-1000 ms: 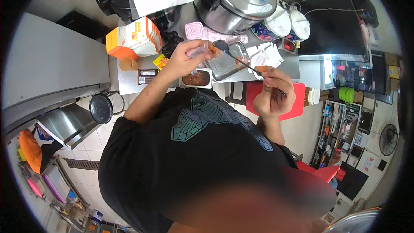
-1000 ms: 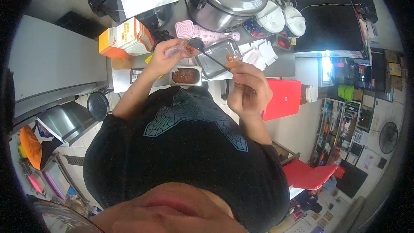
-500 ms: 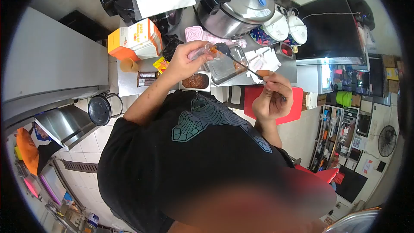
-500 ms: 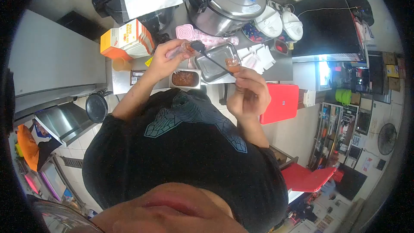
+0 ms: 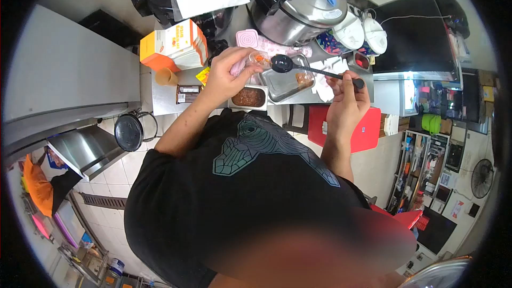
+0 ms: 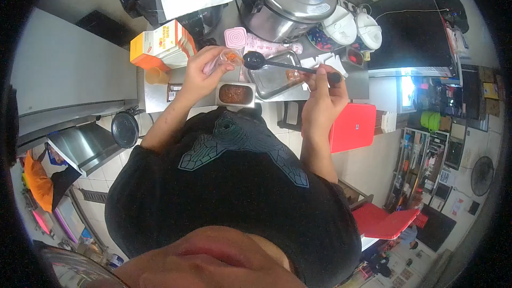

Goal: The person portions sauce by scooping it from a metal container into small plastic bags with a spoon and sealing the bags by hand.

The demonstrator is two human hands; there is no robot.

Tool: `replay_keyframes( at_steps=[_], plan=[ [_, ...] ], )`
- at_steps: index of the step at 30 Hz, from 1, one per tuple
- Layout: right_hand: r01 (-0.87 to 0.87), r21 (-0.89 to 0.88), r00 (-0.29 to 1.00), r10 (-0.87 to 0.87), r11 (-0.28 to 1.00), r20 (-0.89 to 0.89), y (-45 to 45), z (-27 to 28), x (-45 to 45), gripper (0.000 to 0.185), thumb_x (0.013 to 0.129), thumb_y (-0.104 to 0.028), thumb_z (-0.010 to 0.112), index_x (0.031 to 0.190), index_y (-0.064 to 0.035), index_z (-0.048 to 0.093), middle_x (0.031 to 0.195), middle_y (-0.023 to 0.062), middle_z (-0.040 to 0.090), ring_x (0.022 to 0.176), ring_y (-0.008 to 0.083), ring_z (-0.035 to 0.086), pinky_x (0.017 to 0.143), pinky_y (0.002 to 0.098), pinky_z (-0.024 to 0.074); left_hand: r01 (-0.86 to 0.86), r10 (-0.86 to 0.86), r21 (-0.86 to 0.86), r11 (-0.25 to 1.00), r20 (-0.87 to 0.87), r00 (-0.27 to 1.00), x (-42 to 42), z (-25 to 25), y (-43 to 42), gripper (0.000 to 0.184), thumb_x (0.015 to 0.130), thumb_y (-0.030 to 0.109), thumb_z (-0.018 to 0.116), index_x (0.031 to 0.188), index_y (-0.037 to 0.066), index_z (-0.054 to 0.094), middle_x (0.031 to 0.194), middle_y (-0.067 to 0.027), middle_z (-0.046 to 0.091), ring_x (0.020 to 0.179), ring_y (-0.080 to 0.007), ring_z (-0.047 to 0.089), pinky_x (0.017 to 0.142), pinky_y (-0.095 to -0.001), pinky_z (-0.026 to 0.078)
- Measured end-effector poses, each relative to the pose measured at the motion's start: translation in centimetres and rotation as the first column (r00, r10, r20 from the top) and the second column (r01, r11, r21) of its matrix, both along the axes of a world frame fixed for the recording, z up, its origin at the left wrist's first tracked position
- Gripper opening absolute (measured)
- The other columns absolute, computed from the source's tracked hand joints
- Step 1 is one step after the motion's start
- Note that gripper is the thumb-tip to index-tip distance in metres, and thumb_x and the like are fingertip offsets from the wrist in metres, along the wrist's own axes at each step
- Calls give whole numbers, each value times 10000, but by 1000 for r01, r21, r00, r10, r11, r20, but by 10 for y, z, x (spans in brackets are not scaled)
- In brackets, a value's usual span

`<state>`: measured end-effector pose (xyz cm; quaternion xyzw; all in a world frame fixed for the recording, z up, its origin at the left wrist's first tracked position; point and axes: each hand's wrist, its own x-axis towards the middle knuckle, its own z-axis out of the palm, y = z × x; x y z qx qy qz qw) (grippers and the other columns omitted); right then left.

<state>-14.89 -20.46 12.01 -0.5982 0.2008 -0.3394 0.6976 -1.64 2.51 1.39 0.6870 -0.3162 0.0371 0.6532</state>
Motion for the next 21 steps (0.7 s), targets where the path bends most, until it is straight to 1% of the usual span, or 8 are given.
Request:
replay_keyframes(
  at_steps=[3,6,9,10,14,17,18,21],
  plan=[
    [7,-48,998,-4,999,65,-1,-1,-1,112,1045,-24,582,1098,69,618,1014,126,646,887,222,703,825,356,603,19,-19,13,1000,0,1000,0,-5,1,369,838,53,804,1172,-59,694,1081,-181,728,979,-263,715,873,-351,544],
    [22,-243,993,8,970,120,1,-7,-6,102,1028,15,583,1108,67,619,1034,146,668,864,247,724,791,390,640,66,-67,-9,998,-50,997,-2,-11,-1,374,840,-11,786,1195,-62,683,1092,-153,713,992,-202,690,872,-326,531],
    [-84,-547,970,193,833,146,20,8,-11,90,1032,25,559,1100,77,591,1051,186,650,884,272,714,773,385,633,106,-109,-34,994,-90,990,-3,-10,-4,367,848,-19,771,1199,-70,678,1095,-155,715,990,-201,692,877,-326,533],
    [-120,-675,955,270,728,122,15,7,-14,74,1031,32,550,1084,79,569,1026,215,643,892,292,705,761,388,629,117,-119,-29,993,-77,990,-4,-4,-5,361,853,-23,763,1200,-72,676,1097,-154,716,992,-199,693,880,-326,534],
    [-47,-834,954,272,550,126,7,5,-23,80,1009,51,563,1084,66,586,1028,203,686,871,264,714,788,356,584,107,-107,4,994,-47,993,-3,-2,-9,326,883,43,753,1189,-52,692,1066,-178,748,978,-254,739,880,-348,553],
    [-104,-518,953,235,849,194,1,3,-18,96,1034,15,557,1116,63,567,1055,209,638,914,294,689,758,404,596,232,-241,-68,970,-204,949,0,-3,-5,277,918,18,707,1186,-51,695,1071,-150,754,1006,-192,731,902,-321,555],
    [-80,-345,970,153,935,191,-1,1,-18,101,1040,-3,558,1124,48,583,1064,184,636,922,286,688,799,415,585,255,-264,-68,965,-245,933,3,-5,-1,289,937,10,676,1218,-54,678,1098,-142,747,1025,-188,723,918,-318,550],
    [-66,-8,982,67,998,176,-31,-43,-15,100,1039,-3,563,1123,36,599,1054,155,636,928,271,686,808,406,579,256,-280,-112,960,-377,883,9,-21,15,289,980,10,629,1259,-56,661,1138,-118,741,1056,-169,710,942,-306,545]
  ],
)
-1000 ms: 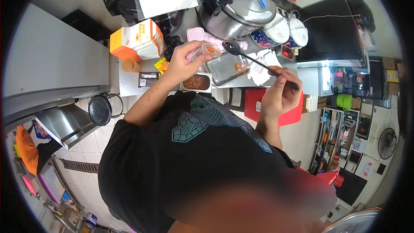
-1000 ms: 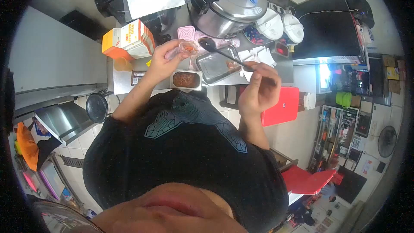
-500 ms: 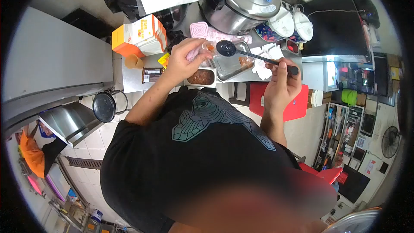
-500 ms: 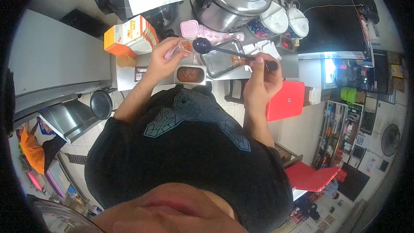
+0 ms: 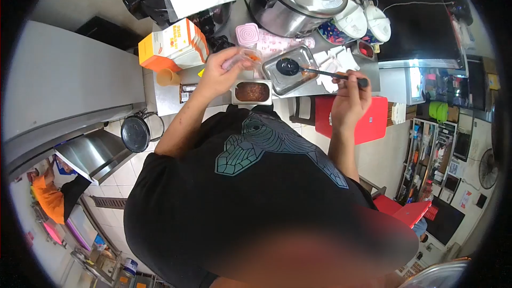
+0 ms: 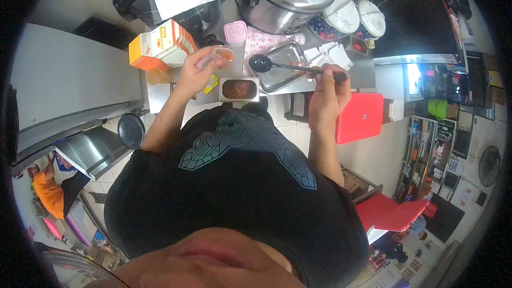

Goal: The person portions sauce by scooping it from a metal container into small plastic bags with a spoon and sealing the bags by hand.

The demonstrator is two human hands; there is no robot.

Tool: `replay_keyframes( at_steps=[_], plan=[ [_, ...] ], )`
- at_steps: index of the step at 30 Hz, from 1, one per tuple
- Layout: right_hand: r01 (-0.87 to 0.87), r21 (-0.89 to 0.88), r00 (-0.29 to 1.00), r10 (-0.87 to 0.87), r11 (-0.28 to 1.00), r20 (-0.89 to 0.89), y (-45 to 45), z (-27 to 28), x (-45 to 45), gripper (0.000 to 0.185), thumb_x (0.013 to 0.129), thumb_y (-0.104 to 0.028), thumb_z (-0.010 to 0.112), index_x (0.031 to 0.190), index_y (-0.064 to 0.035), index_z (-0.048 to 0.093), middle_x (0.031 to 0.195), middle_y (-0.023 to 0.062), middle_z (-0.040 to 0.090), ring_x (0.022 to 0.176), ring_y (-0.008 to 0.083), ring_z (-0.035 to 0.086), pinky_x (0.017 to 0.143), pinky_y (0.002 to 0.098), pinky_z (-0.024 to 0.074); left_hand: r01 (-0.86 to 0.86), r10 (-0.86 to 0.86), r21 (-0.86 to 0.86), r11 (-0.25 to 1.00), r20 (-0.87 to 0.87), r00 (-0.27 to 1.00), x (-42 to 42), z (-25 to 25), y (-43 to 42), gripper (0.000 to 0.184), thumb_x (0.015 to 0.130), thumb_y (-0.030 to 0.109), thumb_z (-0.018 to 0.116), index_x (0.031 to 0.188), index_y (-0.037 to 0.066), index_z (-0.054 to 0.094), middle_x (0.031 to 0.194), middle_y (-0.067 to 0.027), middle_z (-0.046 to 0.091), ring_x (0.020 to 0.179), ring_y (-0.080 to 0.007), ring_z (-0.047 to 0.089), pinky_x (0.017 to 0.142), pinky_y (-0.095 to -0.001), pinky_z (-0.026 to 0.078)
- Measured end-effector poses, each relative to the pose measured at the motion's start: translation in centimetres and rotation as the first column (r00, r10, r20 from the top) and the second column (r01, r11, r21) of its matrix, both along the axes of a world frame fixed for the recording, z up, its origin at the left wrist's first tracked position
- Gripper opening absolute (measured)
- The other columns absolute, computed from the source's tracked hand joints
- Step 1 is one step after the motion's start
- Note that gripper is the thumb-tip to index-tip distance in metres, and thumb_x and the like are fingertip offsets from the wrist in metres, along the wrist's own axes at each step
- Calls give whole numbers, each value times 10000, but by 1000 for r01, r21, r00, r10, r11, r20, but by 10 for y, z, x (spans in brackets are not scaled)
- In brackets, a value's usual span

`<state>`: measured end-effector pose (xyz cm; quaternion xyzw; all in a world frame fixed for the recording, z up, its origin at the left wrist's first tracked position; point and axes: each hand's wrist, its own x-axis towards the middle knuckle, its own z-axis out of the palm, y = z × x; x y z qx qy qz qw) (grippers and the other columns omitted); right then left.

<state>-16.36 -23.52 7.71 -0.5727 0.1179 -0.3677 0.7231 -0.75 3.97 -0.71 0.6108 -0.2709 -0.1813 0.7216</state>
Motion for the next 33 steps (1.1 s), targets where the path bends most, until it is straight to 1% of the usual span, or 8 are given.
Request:
replay_keyframes(
  at_steps=[4,10,12,14,16,18,26,33],
  plan=[
    [-49,44,908,63,998,-414,-6,-126,-8,92,988,-42,665,1062,13,657,934,71,687,837,172,677,814,319,564,-104,110,78,992,-79,991,5,-10,19,279,1017,103,661,1253,-44,678,1116,-86,760,1057,-152,711,947,-301,547],
    [-246,81,530,204,966,-823,6,-301,-42,356,936,-164,786,1180,75,687,1077,154,724,950,231,726,849,336,602,-11,13,16,1000,-168,986,2,-7,14,352,1018,222,699,1260,-33,687,1131,-101,757,1042,-152,703,945,-316,542],
    [-358,-701,520,-492,617,-698,25,-270,-44,664,845,-279,869,1330,78,591,1297,296,631,1184,386,635,971,426,538,29,-39,-49,998,-202,979,-1,-12,1,376,1014,255,707,1255,-33,691,1140,-103,756,1048,-153,697,953,-316,536],
    [-267,-808,724,-443,526,-528,25,-197,-31,526,866,-245,850,1257,43,648,1203,243,675,1042,350,682,866,398,557,97,-116,-100,990,-211,971,-5,-21,-14,396,1007,277,717,1250,-34,693,1146,-101,754,1055,-158,694,961,-319,532],
    [-330,-258,695,49,908,-718,26,-131,-30,217,978,-170,717,1111,1,725,921,125,726,745,202,686,669,341,547,200,-225,-138,970,-201,953,-13,-31,-33,411,997,289,729,1244,-37,693,1152,-96,752,1063,-167,693,971,-323,527],
    [-293,240,686,378,926,-622,30,-82,-40,213,1018,-173,673,1141,-7,725,803,62,704,667,108,635,590,269,497,230,-220,45,972,-158,963,-30,-29,-48,348,980,213,725,1218,-39,698,1124,-84,750,1060,-177,686,964,-338,525],
    [-123,664,758,502,737,-417,10,-63,-119,242,1048,-204,642,1208,-38,713,1018,1,728,719,81,655,567,223,473,599,-641,243,763,171,748,-70,-14,-129,207,914,64,660,1079,-39,731,1046,-168,737,989,-297,699,918,-392,527],
    [-56,746,845,429,663,-319,-26,-86,-204,165,989,-139,701,1136,-66,717,867,30,703,712,93,662,585,221,484,711,-785,333,619,240,571,-144,2,-202,203,890,82,745,1066,-19,742,1093,-168,722,1057,-308,677,974,-407,506]
  ],
)
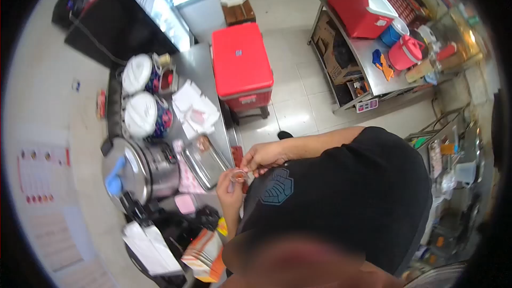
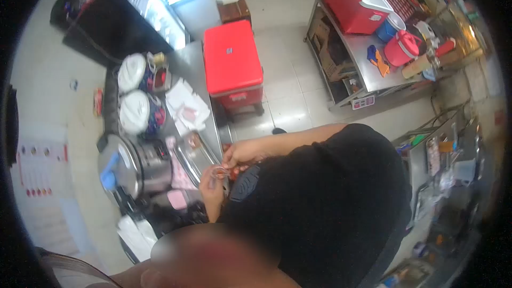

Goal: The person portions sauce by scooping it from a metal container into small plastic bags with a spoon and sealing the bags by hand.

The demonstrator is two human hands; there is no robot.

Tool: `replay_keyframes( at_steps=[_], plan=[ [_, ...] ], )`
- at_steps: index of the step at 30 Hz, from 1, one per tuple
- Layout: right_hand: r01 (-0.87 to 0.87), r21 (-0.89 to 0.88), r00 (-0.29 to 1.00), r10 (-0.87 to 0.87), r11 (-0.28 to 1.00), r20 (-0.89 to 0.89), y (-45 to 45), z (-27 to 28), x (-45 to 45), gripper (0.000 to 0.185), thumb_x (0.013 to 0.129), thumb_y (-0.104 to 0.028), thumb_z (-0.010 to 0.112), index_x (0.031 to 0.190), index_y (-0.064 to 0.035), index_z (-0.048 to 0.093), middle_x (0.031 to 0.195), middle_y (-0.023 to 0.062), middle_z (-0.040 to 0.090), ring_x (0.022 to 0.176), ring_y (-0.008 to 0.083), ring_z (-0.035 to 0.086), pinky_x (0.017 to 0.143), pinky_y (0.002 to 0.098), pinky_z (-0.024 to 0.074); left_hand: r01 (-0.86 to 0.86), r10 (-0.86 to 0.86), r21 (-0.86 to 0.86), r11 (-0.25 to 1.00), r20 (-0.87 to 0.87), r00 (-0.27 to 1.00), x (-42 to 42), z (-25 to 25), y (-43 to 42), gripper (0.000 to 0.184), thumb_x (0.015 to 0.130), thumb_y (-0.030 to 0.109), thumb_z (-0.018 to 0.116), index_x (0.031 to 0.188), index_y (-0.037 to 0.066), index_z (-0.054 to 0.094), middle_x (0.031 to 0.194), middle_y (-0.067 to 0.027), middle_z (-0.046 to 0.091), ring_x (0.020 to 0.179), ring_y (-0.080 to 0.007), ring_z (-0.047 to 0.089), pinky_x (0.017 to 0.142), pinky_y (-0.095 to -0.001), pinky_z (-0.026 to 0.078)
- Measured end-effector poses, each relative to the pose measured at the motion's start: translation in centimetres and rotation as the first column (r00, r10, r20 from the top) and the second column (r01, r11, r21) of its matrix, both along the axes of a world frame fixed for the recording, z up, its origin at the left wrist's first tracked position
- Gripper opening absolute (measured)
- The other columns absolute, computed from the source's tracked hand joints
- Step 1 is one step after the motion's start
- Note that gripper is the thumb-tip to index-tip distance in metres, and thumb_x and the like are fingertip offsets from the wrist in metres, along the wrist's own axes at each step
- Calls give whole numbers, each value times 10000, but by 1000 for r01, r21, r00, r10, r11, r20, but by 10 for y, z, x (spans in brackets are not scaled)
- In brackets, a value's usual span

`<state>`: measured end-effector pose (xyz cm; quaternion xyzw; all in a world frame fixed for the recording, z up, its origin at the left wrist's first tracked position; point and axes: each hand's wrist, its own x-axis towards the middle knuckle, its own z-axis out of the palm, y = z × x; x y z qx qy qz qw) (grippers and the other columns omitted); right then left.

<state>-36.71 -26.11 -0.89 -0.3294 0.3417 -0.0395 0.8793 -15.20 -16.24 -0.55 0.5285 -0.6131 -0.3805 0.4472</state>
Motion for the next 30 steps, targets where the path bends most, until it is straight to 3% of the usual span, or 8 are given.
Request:
replay_keyframes(
  at_steps=[4,9,11,12,15,19,23,30],
  plan=[
    [105,-64,993,-101,992,54,-26,19,-67,146,958,-117,729,1088,-52,720,833,34,704,708,88,660,608,224,504,165,-163,-20,986,73,984,-49,3,-58,213,877,71,754,1069,-22,738,1090,-158,717,1045,-295,672,969,-390,504],
    [346,-207,938,-329,915,113,-48,-6,-146,69,946,-78,732,982,-22,712,825,43,715,731,109,682,645,242,532,376,-387,216,901,7,922,-123,27,-119,213,921,96,757,1104,-7,718,1014,-93,705,946,-203,672,807,-313,540],
    [410,-272,912,-384,871,144,-57,-10,-178,64,948,-60,728,978,-8,706,831,50,720,734,118,688,655,253,544,467,-447,375,801,-143,883,-146,19,-145,230,947,120,755,1143,10,706,986,-70,705,909,-192,675,770,-299,545],
    [454,-279,891,-422,846,169,-61,-9,-194,59,949,-33,723,979,14,705,844,65,728,739,127,698,682,268,570,546,-506,418,726,-213,836,-155,15,-159,339,960,227,767,1193,-3,680,975,-70,715,898,-199,688,807,-309,550],
    [485,-322,874,-458,813,161,-71,-10,-238,71,944,-27,730,982,29,709,856,80,736,748,139,709,706,275,591,656,-382,562,504,-536,753,-196,20,-192,443,932,317,784,1172,-39,676,982,-94,722,921,-193,691,822,-326,547],
    [488,-399,871,-464,776,162,-81,-9,-292,107,939,-32,742,996,52,709,851,111,744,751,155,725,696,283,603,720,-357,642,264,-629,691,-231,1,-239,480,901,337,796,1159,-49,674,1004,-126,730,866,-178,668,782,-321,526],
    [533,-357,841,-528,767,123,-85,-9,-327,125,937,-36,741,1010,62,713,869,131,759,746,166,746,676,292,610,665,-559,702,254,-455,693,-276,-3,-273,464,883,330,820,1145,-27,680,1004,-115,736,864,-166,671,775,-312,524],
    [555,-448,790,-613,701,19,-88,-14,-358,97,869,-46,739,925,31,761,832,128,769,738,164,766,667,305,606,585,-554,742,328,-350,756,-314,2,-288,321,912,236,805,1115,9,702,993,-71,746,900,-160,696,818,-309,535]
  ],
)
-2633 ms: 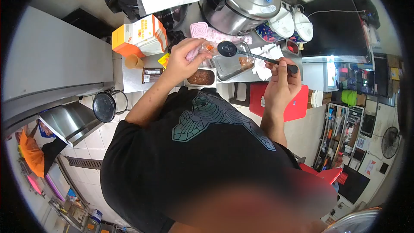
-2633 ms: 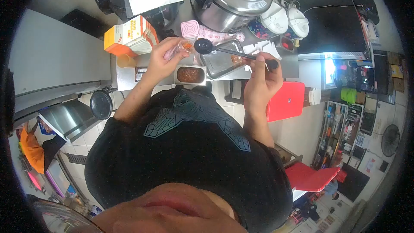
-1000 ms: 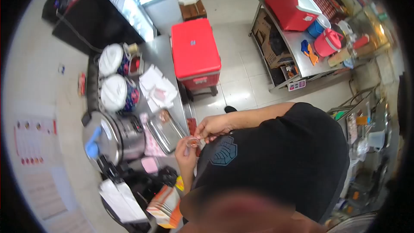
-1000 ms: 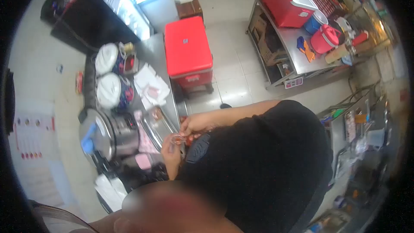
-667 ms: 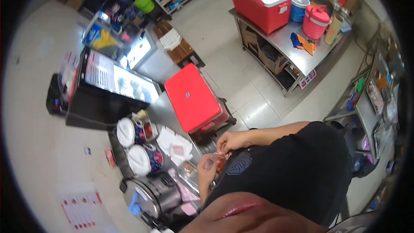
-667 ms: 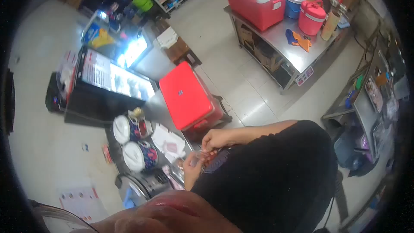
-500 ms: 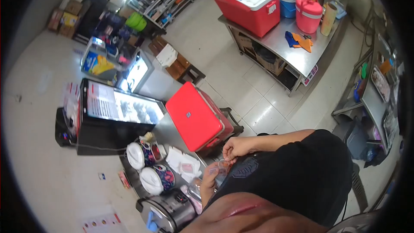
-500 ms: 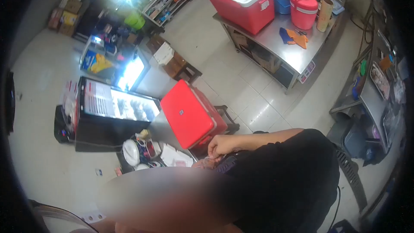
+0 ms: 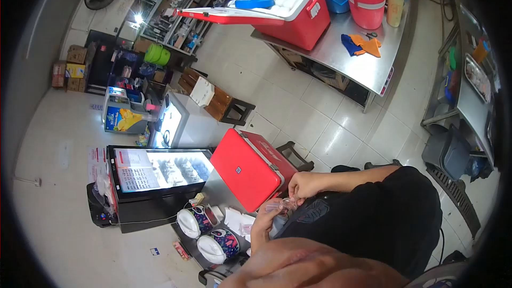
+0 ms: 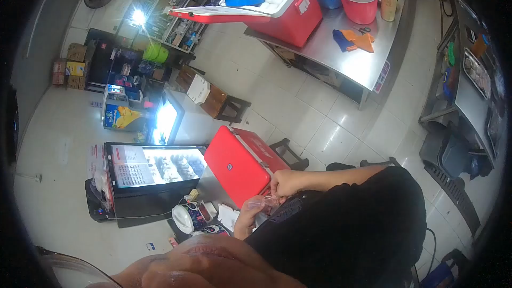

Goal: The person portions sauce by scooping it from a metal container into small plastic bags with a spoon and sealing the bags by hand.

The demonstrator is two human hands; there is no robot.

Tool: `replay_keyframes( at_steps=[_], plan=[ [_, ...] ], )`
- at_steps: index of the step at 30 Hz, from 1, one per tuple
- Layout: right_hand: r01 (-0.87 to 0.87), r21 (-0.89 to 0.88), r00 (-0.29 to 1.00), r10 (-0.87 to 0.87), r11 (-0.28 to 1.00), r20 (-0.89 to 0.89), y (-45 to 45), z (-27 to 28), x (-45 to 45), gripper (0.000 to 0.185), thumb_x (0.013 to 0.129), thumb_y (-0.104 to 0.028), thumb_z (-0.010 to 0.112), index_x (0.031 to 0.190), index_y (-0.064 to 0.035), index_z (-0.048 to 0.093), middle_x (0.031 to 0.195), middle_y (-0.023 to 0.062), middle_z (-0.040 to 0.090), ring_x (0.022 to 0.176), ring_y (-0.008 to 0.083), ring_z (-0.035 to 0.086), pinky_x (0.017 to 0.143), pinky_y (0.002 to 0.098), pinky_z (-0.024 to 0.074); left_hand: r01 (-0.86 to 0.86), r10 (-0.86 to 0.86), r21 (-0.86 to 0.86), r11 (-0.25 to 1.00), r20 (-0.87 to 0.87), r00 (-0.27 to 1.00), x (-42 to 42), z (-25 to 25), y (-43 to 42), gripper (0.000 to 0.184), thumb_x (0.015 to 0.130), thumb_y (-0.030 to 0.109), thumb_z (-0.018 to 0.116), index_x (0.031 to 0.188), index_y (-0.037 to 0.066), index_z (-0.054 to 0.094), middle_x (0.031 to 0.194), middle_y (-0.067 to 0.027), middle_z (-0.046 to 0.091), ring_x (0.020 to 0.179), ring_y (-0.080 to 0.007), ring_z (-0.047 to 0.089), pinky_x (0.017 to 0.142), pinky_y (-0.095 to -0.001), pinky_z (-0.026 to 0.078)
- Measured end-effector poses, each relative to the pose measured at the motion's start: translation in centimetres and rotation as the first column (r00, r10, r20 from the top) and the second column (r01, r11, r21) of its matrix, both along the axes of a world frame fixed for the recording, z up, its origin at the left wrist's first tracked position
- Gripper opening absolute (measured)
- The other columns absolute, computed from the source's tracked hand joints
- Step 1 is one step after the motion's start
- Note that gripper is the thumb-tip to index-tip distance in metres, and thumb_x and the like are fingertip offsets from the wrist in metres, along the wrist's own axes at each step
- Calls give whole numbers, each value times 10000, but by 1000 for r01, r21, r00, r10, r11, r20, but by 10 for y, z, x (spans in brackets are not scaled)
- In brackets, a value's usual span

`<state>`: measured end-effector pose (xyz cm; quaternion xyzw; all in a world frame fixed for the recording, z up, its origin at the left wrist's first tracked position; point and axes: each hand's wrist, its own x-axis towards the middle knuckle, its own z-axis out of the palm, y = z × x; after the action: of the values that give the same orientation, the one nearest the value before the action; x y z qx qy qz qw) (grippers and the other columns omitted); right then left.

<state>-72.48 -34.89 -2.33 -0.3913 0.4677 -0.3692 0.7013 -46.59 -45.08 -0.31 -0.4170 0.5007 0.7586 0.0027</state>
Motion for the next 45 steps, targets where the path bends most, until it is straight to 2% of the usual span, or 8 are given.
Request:
replay_keyframes(
  at_steps=[11,14,18,26,35,38,41,45],
  plan=[
    [-63,63,998,62,996,21,-12,-2,44,71,881,-15,715,934,26,738,789,106,758,701,145,748,642,290,602,11,-24,-169,986,-77,997,48,-11,22,245,958,211,770,1094,11,730,999,-41,739,879,-128,658,821,-283,512],
    [-94,7,994,94,996,-51,-10,10,64,70,861,-37,720,901,20,724,785,121,758,703,163,748,645,315,599,-313,300,-153,937,-101,948,54,-1,49,202,940,186,796,1025,10,747,926,-39,741,801,-118,645,764,-277,508],
    [-62,-449,892,-152,891,-425,-5,-7,107,110,803,-66,720,852,25,685,754,199,723,727,305,743,672,409,586,-366,450,-534,762,31,893,70,-8,74,166,879,137,835,809,16,746,760,-32,714,684,-114,620,649,-295,495],
    [-213,-476,702,-206,853,-682,0,-14,175,111,766,-80,679,807,23,666,767,262,691,821,452,712,731,514,566,-390,610,-610,689,199,767,117,-40,96,170,839,161,788,780,14,726,710,-27,681,643,-113,602,600,-315,490],
    [-132,-146,916,64,980,-397,-6,35,179,112,779,-46,738,774,35,661,642,148,701,585,197,728,547,351,575,-266,468,-778,570,41,883,147,-6,111,346,861,134,843,1149,-19,728,936,-88,768,752,-105,687,638,-274,544],
    [-60,-100,943,24,993,-331,-7,32,184,146,804,-58,756,761,39,656,651,137,704,595,184,732,528,322,580,-145,358,-802,579,91,929,128,35,111,344,845,142,841,1128,-20,731,975,-127,773,786,-184,732,685,-325,569],
    [0,3,974,0,1000,-225,-10,39,179,163,787,-94,763,747,35,672,659,151,722,580,177,727,557,308,588,25,216,-958,285,89,972,130,10,95,342,823,136,828,1114,-17,733,993,-175,763,857,-291,752,765,-371,578],
    [76,-26,986,-79,997,-149,-10,35,168,200,839,-85,775,786,41,629,673,146,704,555,183,705,491,298,571,-70,196,-948,312,-8,980,116,8,87,319,814,119,800,1100,-11,741,993,-199,749,902,-351,740,819,-387,572]
  ],
)
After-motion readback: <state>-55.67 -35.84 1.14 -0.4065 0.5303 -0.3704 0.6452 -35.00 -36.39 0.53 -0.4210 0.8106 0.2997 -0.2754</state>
